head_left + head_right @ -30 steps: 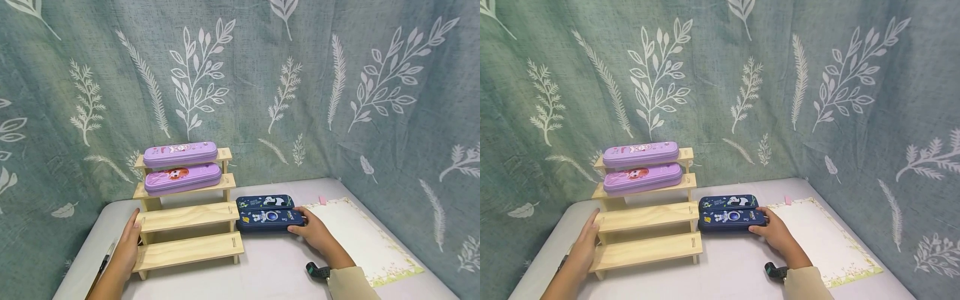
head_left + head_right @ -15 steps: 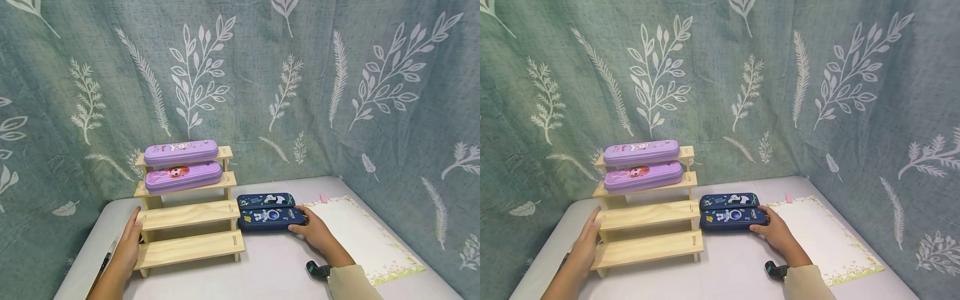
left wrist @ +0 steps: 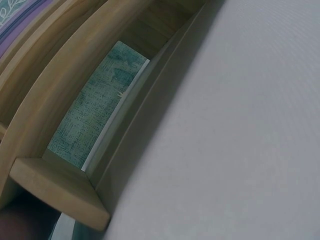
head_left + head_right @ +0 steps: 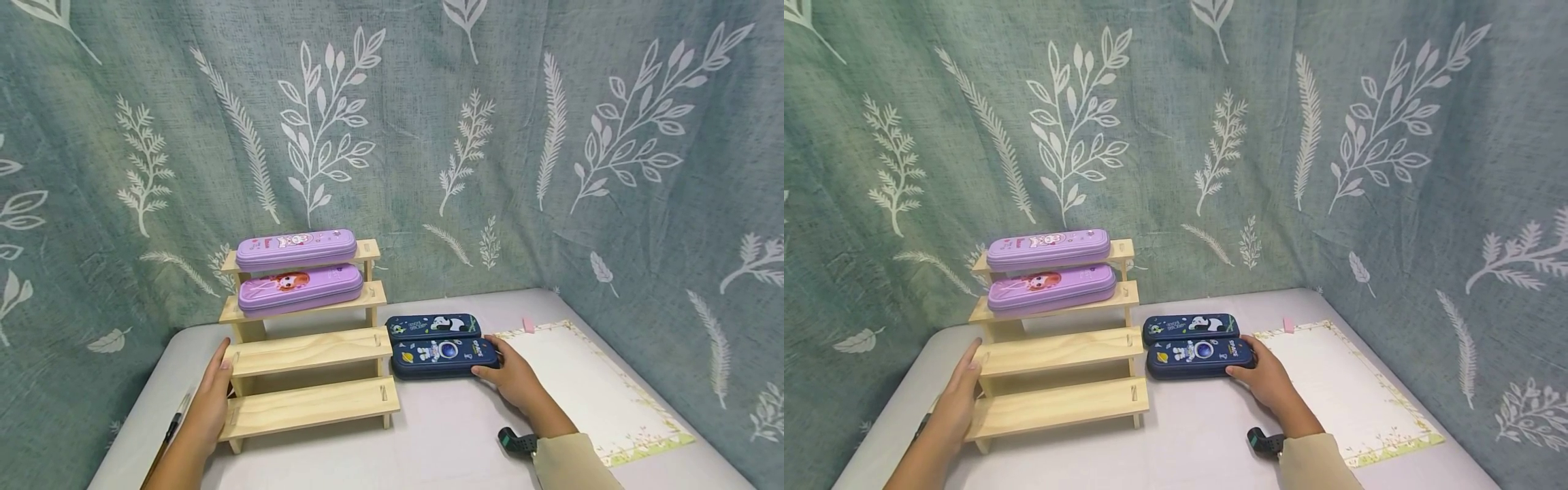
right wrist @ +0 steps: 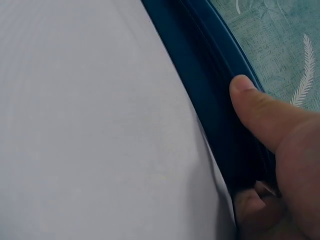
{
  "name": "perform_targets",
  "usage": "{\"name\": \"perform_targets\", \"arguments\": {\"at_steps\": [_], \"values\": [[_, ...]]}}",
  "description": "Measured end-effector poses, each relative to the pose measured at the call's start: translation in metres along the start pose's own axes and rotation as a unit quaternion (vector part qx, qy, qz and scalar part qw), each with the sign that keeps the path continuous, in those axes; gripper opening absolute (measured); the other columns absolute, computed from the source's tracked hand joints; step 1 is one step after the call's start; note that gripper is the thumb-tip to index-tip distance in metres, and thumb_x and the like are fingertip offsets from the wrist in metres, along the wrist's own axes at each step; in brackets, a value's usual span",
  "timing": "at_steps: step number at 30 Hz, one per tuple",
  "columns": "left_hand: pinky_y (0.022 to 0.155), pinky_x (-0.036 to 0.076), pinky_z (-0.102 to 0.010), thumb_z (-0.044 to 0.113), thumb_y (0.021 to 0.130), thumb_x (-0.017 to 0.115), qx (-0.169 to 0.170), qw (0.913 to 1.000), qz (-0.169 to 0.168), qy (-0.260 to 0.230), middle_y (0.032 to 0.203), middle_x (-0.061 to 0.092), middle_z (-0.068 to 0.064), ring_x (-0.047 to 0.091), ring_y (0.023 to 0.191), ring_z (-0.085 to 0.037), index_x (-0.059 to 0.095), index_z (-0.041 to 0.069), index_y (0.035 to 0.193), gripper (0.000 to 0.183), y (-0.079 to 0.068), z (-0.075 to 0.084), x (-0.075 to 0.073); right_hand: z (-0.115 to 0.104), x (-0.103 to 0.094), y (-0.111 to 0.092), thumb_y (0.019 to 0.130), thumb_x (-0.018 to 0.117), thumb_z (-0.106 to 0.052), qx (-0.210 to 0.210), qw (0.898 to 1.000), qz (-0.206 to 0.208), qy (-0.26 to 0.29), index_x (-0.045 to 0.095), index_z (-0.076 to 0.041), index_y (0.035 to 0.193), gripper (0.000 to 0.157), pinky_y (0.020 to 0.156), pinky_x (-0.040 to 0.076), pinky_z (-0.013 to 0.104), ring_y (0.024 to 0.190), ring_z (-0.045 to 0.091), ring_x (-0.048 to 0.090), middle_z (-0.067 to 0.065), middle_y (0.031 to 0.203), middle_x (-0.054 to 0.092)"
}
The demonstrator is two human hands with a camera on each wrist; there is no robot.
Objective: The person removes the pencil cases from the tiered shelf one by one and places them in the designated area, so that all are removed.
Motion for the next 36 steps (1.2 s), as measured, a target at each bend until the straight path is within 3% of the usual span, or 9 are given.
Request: {"name": "perform_targets", "arguments": {"at_steps": [5,11,22,30,36], "values": [[0.123,-0.007,-0.073,0.055,0.112,0.016,0.004,1.0,0.001,0.0,0.176,-0.016,-0.008,-0.017,0.16,-0.042,-0.01,0.036,0.168,0.065,-0.001,0.001,0.0,-0.002,0.0,-0.001,0.089,0.083,-0.046,0.019,1.0,0.001,-0.007,0.029,-0.015,0.166,0.1,0.121,0.032,0.066,0.149,0.048,0.041,0.026,0.164,0.039],[0.125,-0.006,-0.072,0.055,0.112,0.016,-0.001,1.0,0.004,-0.001,0.176,-0.016,-0.007,-0.017,0.16,-0.04,-0.01,0.037,0.168,0.064,-0.002,0.001,0.0,-0.003,0.0,0.0,0.091,0.083,-0.043,0.012,1.0,0.002,0.004,0.022,-0.008,0.167,0.103,0.123,0.033,0.06,0.149,0.044,0.043,0.027,0.164,0.037],[0.126,-0.006,-0.07,0.052,0.113,0.016,0.0,0.9999,0.012,0.005,0.176,-0.013,-0.006,-0.014,0.161,-0.039,-0.008,0.038,0.168,0.062,-0.002,0.002,0.001,-0.004,0.0,-0.002,0.089,0.085,-0.04,0.014,1.0,0.002,0.022,0.026,-0.004,0.165,0.102,0.121,0.038,0.054,0.146,0.042,0.047,0.027,0.161,0.042],[0.126,-0.004,-0.071,0.055,0.112,0.018,0.002,0.9998,0.016,0.011,0.177,-0.01,-0.007,-0.011,0.161,-0.04,-0.005,0.04,0.168,0.063,0.0,0.004,-0.001,-0.007,-0.003,-0.01,0.09,0.084,-0.04,0.021,0.999,-0.008,0.038,0.02,-0.002,0.166,0.106,0.119,0.041,0.05,0.15,0.043,0.04,0.028,0.168,0.028],[0.125,-0.004,-0.071,0.055,0.112,0.018,0.0,0.9999,0.015,0.0,0.176,-0.011,-0.008,-0.011,0.161,-0.042,-0.006,0.038,0.169,0.063,-0.002,0.003,-0.001,-0.02,-0.006,-0.012,0.091,0.081,-0.048,-0.004,0.999,0.005,-0.052,0.022,-0.001,0.165,0.105,0.121,0.033,0.065,0.151,0.053,0.032,0.034,0.165,0.028]]}}
Point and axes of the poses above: each hand's wrist, its own y-axis towards the middle knuckle, its own x-axis out of the palm, z = x × y, the point moved 2 cm from there along y, towards the middle knuckle
